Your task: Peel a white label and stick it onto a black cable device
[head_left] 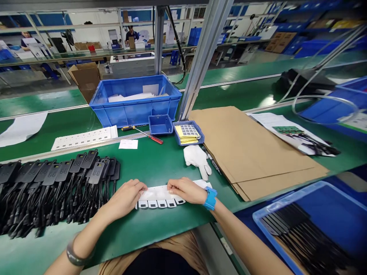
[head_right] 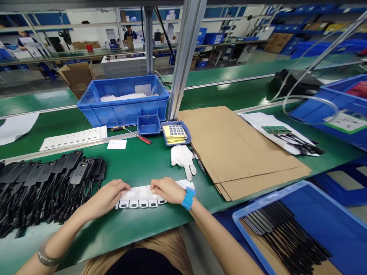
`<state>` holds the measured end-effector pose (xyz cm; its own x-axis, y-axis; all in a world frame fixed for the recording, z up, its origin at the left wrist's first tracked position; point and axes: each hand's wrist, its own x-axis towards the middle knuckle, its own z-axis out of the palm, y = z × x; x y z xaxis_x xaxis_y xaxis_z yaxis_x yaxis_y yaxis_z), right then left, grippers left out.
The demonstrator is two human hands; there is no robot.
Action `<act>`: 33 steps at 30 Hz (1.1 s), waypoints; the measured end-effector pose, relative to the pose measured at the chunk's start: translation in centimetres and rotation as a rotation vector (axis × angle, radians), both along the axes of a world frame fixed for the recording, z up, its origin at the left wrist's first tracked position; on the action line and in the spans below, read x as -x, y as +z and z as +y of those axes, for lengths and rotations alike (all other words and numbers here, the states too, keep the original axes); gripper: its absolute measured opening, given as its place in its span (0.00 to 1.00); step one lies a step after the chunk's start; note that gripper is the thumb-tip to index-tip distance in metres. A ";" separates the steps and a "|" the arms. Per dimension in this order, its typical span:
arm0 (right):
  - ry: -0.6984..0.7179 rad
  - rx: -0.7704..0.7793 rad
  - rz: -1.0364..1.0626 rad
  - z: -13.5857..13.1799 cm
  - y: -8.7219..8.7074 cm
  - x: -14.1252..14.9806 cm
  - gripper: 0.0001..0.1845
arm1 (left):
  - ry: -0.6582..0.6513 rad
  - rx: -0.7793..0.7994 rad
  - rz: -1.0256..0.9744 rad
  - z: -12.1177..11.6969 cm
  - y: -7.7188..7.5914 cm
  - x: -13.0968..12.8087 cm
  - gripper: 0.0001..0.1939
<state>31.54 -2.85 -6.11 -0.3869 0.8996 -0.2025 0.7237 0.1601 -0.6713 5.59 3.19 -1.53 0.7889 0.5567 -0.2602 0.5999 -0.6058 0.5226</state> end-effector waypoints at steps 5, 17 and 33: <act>-0.058 0.004 0.140 -0.1 -0.9 -0.6 0.04 | -0.042 0.393 -0.042 1.9 1.6 1.1 0.24; -0.339 0.203 0.780 -1.0 1.4 -2.6 0.18 | 0.572 0.676 -0.638 -0.3 -0.2 1.3 0.33; -0.423 -0.312 0.369 -5.5 2.3 -2.2 0.07 | 0.891 0.693 -0.775 -3.4 -0.3 1.5 0.39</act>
<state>33.74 -8.32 -3.86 0.0205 0.9849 0.1719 0.4971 0.1391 -0.8565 4.05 -0.25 -1.80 0.3048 0.8855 -0.3508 0.0626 0.3489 0.9351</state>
